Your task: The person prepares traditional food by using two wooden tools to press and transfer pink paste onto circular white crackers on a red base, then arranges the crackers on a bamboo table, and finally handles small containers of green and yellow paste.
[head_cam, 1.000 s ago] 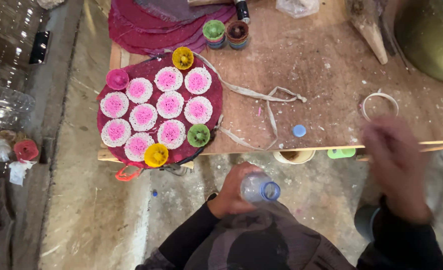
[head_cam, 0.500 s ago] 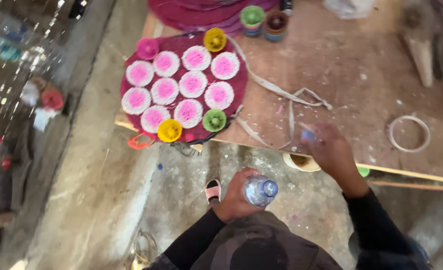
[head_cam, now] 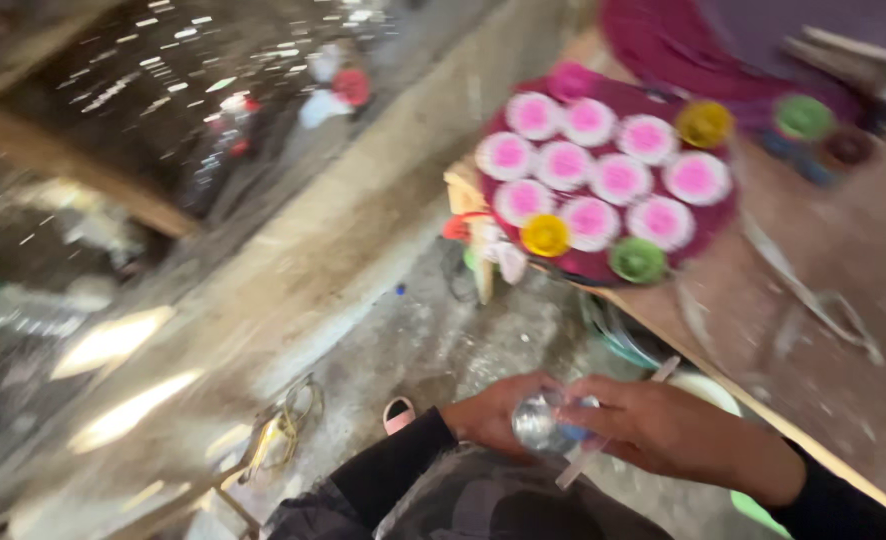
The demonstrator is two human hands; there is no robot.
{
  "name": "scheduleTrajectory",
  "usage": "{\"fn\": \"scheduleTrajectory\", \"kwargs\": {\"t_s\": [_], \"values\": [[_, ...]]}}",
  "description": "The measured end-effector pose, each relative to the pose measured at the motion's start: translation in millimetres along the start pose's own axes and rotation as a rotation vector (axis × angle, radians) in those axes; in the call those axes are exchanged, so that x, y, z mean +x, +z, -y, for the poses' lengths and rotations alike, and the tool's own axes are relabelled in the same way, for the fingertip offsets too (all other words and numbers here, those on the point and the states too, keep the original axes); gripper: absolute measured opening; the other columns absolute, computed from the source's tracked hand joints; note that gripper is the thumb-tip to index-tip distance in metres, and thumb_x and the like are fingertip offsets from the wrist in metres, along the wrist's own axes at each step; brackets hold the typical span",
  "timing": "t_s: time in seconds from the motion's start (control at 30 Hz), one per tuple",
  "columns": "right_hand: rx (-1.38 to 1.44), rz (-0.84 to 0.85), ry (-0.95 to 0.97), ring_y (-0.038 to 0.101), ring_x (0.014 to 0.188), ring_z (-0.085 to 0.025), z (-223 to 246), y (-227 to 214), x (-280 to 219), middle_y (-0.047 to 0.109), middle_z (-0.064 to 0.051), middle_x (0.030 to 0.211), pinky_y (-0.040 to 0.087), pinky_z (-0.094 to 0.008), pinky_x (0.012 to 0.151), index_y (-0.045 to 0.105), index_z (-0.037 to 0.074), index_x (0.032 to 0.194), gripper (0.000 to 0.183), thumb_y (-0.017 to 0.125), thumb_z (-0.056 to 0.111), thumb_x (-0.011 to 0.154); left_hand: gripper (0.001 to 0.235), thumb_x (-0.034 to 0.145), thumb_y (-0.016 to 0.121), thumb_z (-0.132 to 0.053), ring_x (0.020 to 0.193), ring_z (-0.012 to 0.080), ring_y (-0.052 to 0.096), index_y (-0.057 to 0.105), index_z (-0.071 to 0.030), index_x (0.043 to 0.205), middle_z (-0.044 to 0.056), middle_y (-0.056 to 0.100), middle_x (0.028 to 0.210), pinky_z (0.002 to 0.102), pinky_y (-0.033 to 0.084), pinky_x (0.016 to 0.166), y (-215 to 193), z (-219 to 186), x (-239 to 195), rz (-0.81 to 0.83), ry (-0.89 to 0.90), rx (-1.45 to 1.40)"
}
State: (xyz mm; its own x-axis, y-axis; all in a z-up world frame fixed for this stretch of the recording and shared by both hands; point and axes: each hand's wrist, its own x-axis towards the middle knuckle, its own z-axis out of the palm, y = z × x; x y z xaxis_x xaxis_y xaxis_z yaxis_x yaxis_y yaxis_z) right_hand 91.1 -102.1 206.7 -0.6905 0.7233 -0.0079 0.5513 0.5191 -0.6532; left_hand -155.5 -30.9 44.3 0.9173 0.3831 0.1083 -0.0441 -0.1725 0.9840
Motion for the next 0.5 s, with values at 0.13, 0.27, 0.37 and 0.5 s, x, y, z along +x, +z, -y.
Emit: {"fn": "scheduleTrajectory", "kwargs": {"t_s": [0.13, 0.27, 0.37, 0.5], "values": [[-0.047, -0.094, -0.049, 0.071, 0.083, -0.031, -8, 20, 87, 0.067, -0.01, 0.101, 0.057, -0.04, 0.066, 0.064, 0.005, 0.119, 0.047, 0.08, 0.028, 0.081, 0.082, 0.069, 0.091, -0.03, 0.118, 0.0316, 0.069, 0.054, -0.01, 0.139, 0.014, 0.069, 0.127, 0.043, 0.054, 0.102, -45, -5, -65, -0.171, -0.037, 0.001], [-0.292, -0.321, 0.032, 0.068, 0.072, -0.034, -6, 76, 212, 0.066, -0.011, 0.084, 0.053, -0.044, 0.061, 0.064, 0.006, 0.095, 0.039, 0.077, 0.04, 0.08, 0.087, 0.065, 0.089, -0.03, 0.116, 0.0369, 0.064, 0.051, -0.009, 0.14, 0.016, 0.067, 0.124, 0.046, 0.051, 0.098, -91, 14, -133, -0.659, -0.213, 0.327], [-0.444, -0.305, 0.086, 0.066, 0.069, -0.035, 4, 113, 309, 0.065, -0.01, 0.076, 0.051, -0.046, 0.059, 0.063, 0.01, 0.079, 0.037, 0.074, 0.045, 0.084, 0.085, 0.063, 0.088, -0.028, 0.122, 0.0388, 0.06, 0.053, -0.008, 0.137, 0.017, 0.064, 0.13, 0.047, 0.048, 0.102, -133, 29, -193, -0.904, -0.248, 0.535], [-0.414, -0.203, -0.165, 0.063, 0.059, -0.034, 44, 136, 416, 0.062, -0.01, 0.071, 0.048, -0.045, 0.049, 0.065, 0.008, 0.077, 0.042, 0.074, 0.049, 0.084, 0.087, 0.063, 0.091, -0.032, 0.123, 0.0369, 0.062, 0.053, -0.009, 0.137, 0.016, 0.065, 0.13, 0.047, 0.046, 0.103, -198, 22, -285, -0.938, -0.269, 0.58]]}}
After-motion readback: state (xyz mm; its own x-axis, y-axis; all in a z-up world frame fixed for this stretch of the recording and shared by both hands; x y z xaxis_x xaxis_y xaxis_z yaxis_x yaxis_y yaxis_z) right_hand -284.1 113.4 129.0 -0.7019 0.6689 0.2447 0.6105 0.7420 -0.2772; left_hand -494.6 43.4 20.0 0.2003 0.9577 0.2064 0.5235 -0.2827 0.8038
